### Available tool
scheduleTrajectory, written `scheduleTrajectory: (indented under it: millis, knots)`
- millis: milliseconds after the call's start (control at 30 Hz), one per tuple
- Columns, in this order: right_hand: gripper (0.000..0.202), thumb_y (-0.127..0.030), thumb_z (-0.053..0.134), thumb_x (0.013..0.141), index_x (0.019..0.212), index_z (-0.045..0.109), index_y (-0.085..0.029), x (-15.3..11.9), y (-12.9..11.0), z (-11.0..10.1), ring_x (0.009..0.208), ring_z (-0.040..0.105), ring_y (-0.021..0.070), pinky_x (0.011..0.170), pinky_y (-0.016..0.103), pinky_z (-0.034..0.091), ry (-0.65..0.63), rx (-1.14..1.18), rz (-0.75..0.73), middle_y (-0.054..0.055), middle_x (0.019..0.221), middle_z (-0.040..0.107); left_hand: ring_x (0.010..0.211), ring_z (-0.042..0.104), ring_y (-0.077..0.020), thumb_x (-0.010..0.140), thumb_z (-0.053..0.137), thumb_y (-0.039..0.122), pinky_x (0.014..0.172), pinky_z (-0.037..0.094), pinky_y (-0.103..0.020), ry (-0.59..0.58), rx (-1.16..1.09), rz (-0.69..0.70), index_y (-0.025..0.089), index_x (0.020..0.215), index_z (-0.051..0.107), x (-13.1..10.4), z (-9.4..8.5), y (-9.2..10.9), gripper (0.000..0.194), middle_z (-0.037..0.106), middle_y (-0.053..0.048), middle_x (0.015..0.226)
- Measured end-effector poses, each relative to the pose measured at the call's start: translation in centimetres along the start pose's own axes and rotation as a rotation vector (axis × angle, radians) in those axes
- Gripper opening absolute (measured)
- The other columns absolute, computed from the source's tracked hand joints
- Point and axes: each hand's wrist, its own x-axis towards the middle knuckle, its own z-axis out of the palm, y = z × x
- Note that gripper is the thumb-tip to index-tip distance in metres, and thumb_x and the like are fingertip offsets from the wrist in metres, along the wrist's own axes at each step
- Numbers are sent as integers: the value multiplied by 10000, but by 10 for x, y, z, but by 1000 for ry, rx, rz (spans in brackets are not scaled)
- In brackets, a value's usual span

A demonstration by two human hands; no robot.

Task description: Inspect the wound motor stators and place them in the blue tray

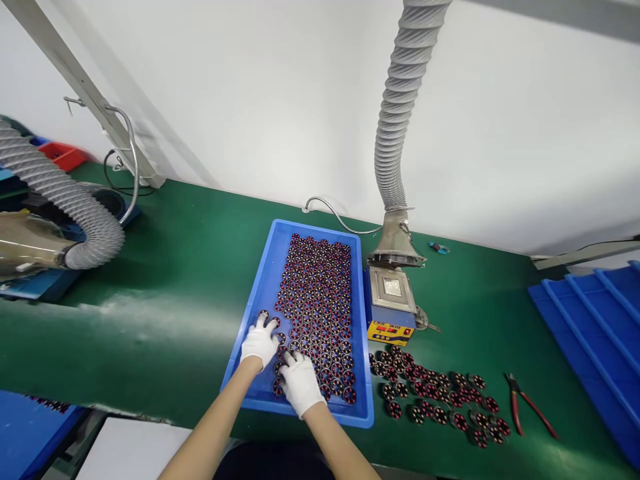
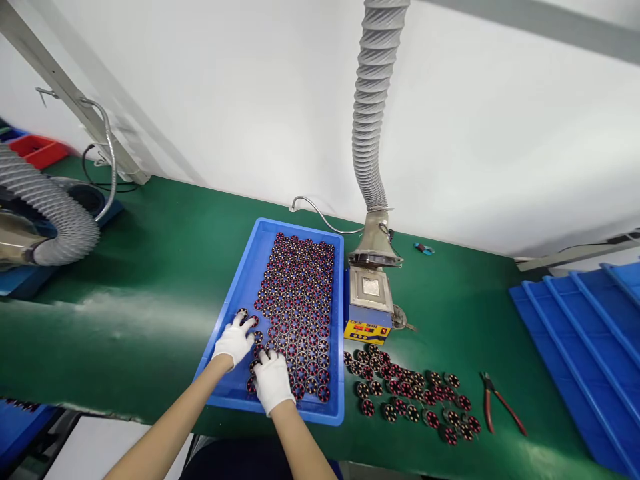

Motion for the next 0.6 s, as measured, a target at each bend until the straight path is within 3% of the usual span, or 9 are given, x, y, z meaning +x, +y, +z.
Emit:
scheduleTrajectory:
  millis: [100, 200, 467, 600]
  knots:
    - [222, -227, 546, 805, 953, 693, -151, 0, -5, -2, 1180, 446, 301, 950, 453, 371, -31, -31, -2, 128, 1301, 525, 1186, 410, -275, 854, 545, 322, 954, 412, -475, 20, -22, -41, 202, 1184, 497, 5, 1, 5, 355, 301, -90, 1411]
    - [292, -249, 554, 796, 1033, 663, -117, 3, -14, -2, 1186, 435, 312, 963, 482, 356, -42, -64, 33, 168, 1318, 495, 1175, 422, -265, 841, 563, 249, 948, 420, -464, 16, -20, -49, 190, 1142, 524, 10, 1, 9, 309, 321, -88, 1399]
    - [507, -195, 666, 681, 1140, 578, 2, 27, -33, 1, 1128, 463, 365, 877, 494, 423, -25, -157, 136, 278, 1290, 466, 1094, 489, -234, 820, 577, 150, 894, 463, -438, -51, -2, 72, 153, 1013, 579, 20, -4, 4, 193, 460, -83, 1275]
    - [367, -138, 565, 761, 1097, 600, 6, 31, -33, 1, 1018, 542, 312, 802, 449, 461, -11, -156, 137, 282, 1180, 548, 1055, 507, -234, 779, 608, 111, 906, 445, -466, -30, -68, 104, 129, 925, 591, 31, -13, -1, 148, 529, -75, 1151]
